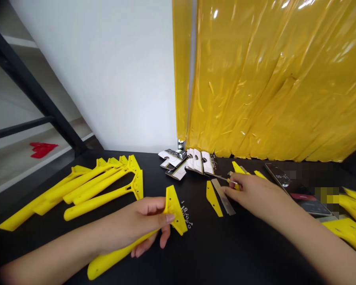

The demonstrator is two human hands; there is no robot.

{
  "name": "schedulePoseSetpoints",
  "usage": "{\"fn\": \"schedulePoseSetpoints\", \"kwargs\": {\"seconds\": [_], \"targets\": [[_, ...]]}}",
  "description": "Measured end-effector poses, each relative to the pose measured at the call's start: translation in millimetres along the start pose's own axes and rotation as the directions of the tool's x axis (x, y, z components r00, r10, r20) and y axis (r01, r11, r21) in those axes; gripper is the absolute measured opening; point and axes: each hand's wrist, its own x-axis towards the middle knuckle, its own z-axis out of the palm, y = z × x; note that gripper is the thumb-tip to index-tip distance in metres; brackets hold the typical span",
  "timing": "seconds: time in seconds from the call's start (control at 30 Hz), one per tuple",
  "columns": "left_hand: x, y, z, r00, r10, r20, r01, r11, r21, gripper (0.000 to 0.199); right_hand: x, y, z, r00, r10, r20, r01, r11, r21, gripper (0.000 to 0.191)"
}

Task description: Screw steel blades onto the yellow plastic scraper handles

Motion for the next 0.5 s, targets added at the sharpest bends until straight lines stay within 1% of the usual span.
{"fn": "schedulePoseSetpoints", "kwargs": {"seconds": [0.07, 0.13, 0.2, 0.27, 0.43, 0.5], "targets": [[1.4, -1.8, 0.2, 1.000, -0.007, -0.003, 0.007, 1.000, 0.005, 0.034, -5.6, -9.3, 5.1, 0.996, 0.012, 0.089, -0.013, 1.000, 0.009, 0.037], [2.5, -3.6, 0.3, 1.000, -0.015, 0.005, 0.015, 1.000, 0.007, 0.034, -9.3, -15.6, 10.2, 0.988, 0.015, 0.153, -0.022, 0.999, 0.044, 0.032], [3.6, -5.4, 0.2, 1.000, -0.024, 0.017, 0.024, 1.000, 0.013, 0.037, -10.3, -18.2, 13.6, 0.977, -0.007, 0.213, -0.017, 0.994, 0.110, 0.027], [4.7, -6.7, -0.1, 0.999, -0.032, 0.022, 0.031, 0.999, 0.016, 0.039, -9.3, -18.0, 13.8, 0.963, -0.040, 0.267, -0.011, 0.982, 0.190, 0.026], [6.0, -8.4, -1.8, 0.999, -0.036, 0.028, 0.036, 0.999, -0.003, 0.040, -7.6, -17.2, 3.6, 0.928, -0.143, 0.343, 0.012, 0.934, 0.356, 0.034], [5.7, -8.8, -2.3, 0.999, -0.029, 0.034, 0.029, 0.999, -0.015, 0.040, -10.4, -21.8, -0.4, 0.917, -0.185, 0.355, 0.008, 0.895, 0.445, 0.035]]}}
